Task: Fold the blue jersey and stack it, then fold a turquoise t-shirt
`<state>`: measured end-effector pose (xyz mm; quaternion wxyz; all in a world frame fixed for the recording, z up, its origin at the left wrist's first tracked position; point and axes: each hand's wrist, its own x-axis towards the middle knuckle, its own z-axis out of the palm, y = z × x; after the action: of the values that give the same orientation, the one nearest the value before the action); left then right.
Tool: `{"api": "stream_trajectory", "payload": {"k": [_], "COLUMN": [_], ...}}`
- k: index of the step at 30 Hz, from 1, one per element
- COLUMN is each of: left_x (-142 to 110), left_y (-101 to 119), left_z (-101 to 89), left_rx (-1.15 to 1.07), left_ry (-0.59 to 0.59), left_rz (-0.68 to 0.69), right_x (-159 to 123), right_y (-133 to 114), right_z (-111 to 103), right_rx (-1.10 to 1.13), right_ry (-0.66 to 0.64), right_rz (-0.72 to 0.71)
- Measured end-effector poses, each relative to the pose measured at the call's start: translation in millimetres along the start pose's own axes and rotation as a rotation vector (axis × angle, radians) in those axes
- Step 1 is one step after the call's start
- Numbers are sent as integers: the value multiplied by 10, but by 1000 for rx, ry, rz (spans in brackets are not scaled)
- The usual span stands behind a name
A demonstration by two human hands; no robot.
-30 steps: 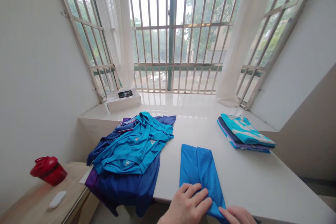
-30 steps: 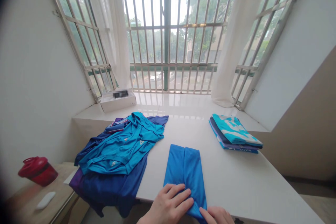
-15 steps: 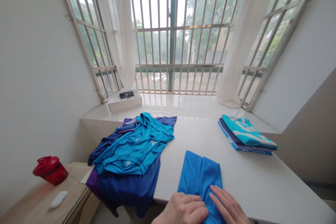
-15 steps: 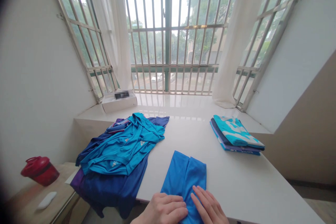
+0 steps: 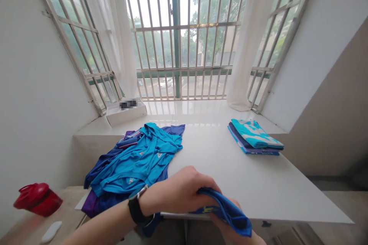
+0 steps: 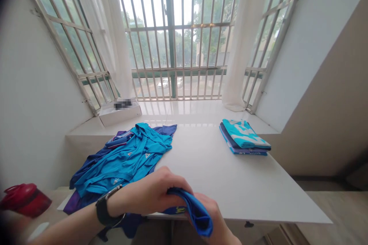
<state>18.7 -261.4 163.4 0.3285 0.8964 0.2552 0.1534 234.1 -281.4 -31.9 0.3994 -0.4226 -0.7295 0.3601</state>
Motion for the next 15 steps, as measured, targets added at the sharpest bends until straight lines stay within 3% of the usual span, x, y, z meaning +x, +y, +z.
{"api": "stream_trajectory", "payload": {"k": [4, 6, 11, 15], "left_x": [352, 528, 873, 1079], "left_y": [-116, -269, -866, -1440], "left_z": [-304, -391, -522, -453], "left_rx": [-164, -217, -521, -560], "left_ry": [-37, -43, -120, -173], "left_rz": [-93, -161, -355, -472], "right_x": [23, 11, -30, 30], "right_y": [-142, -158, -175, -175], "right_z": [17, 1, -58, -197], "right_rx": [241, 434, 859, 888], "right_ry": [40, -15, -42, -85], "right_rz": [146, 244, 516, 659]}}
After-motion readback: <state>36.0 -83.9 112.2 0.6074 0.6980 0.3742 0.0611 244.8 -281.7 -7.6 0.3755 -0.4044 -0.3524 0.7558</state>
